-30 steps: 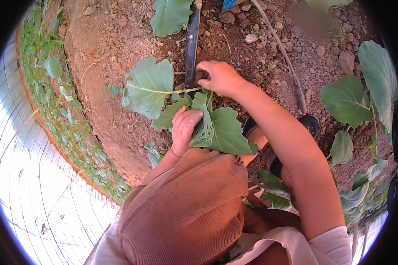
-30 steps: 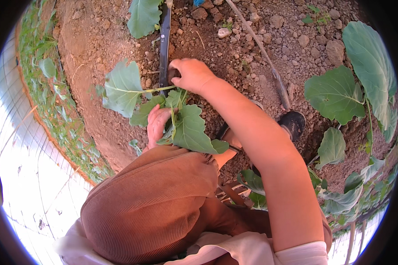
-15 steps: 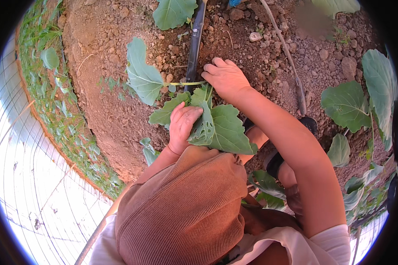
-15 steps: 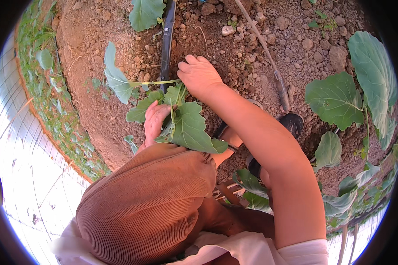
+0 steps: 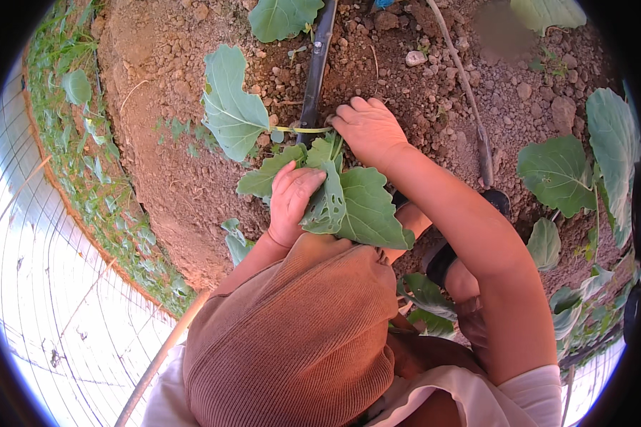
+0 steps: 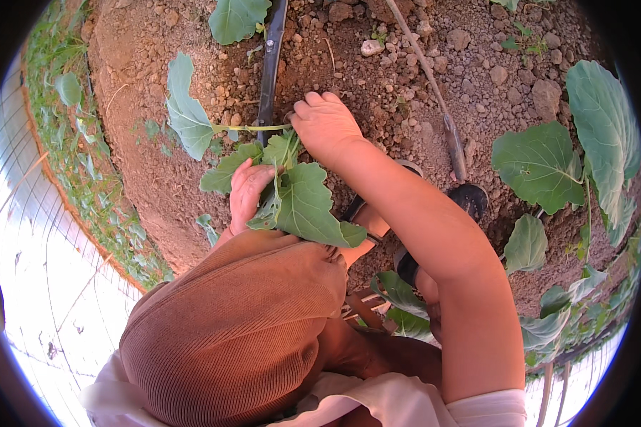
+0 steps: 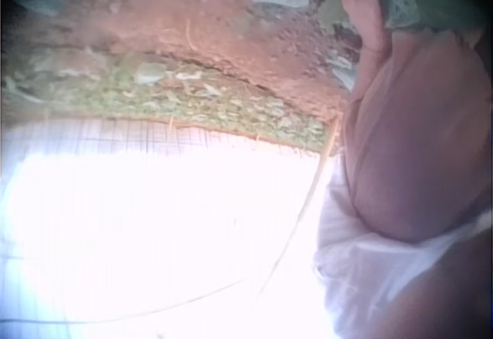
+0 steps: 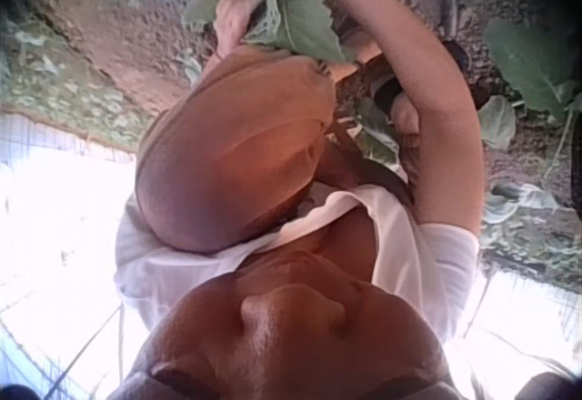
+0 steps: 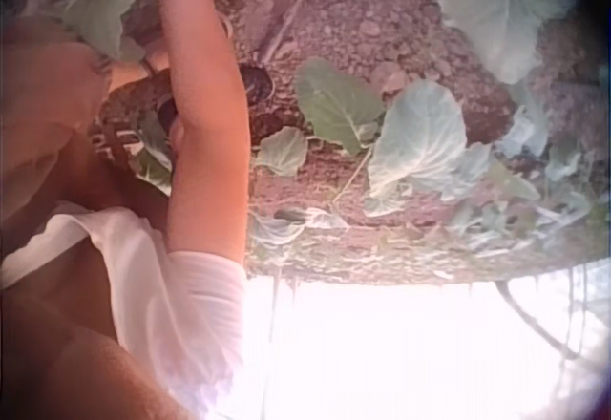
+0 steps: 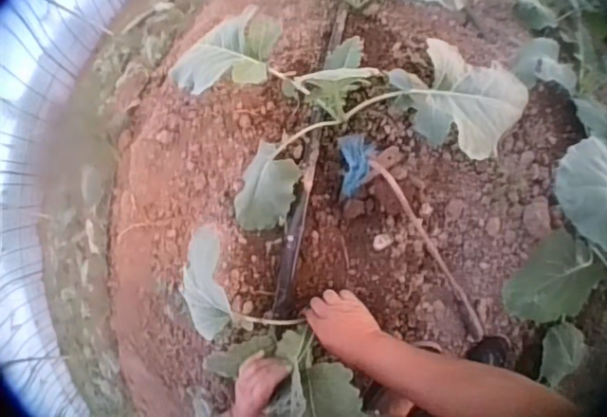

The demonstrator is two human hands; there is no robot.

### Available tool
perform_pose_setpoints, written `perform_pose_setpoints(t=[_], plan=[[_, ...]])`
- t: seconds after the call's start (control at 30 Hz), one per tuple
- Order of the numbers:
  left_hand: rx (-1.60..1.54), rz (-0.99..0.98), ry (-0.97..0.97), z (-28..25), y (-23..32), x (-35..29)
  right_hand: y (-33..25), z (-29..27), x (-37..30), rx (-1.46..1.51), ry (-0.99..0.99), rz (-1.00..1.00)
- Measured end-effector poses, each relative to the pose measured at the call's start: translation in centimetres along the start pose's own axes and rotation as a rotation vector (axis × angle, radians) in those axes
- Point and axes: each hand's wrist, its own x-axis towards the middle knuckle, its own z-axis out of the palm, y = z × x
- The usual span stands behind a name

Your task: The person uses a small hand hoe to loosen soil and remove weeds from around rows of young leafy plants in a garden bed. They move along the row, clearing debris and pulling weeds by hand.

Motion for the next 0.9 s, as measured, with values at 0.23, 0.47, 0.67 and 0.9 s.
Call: perform_pose_setpoints(t=[0.23, 0.47, 0.67, 0.9], plan=[[0.052, -0.039, -0.012, -0.1, -0.3, -0.3, -0.6, -2.6, -1.5, -0.026, -0.216, 0.155], [-0.146, -0.341, 0.069, 0.0, -0.8, -0.4, -1.9, -1.3, -3.6, 0.022, -0.252, 0.019], [-0.100, -0.345, 0.115, -0.5, -1.3, 1.0, -2.7, -0.5, -3.5, 0.066, -0.193, 0.320], [-0.050, -0.349, 0.136, -0.5, -1.6, 1.4, -4.6, 1.5, -3.8, 0.154, -0.272, 0.189]])
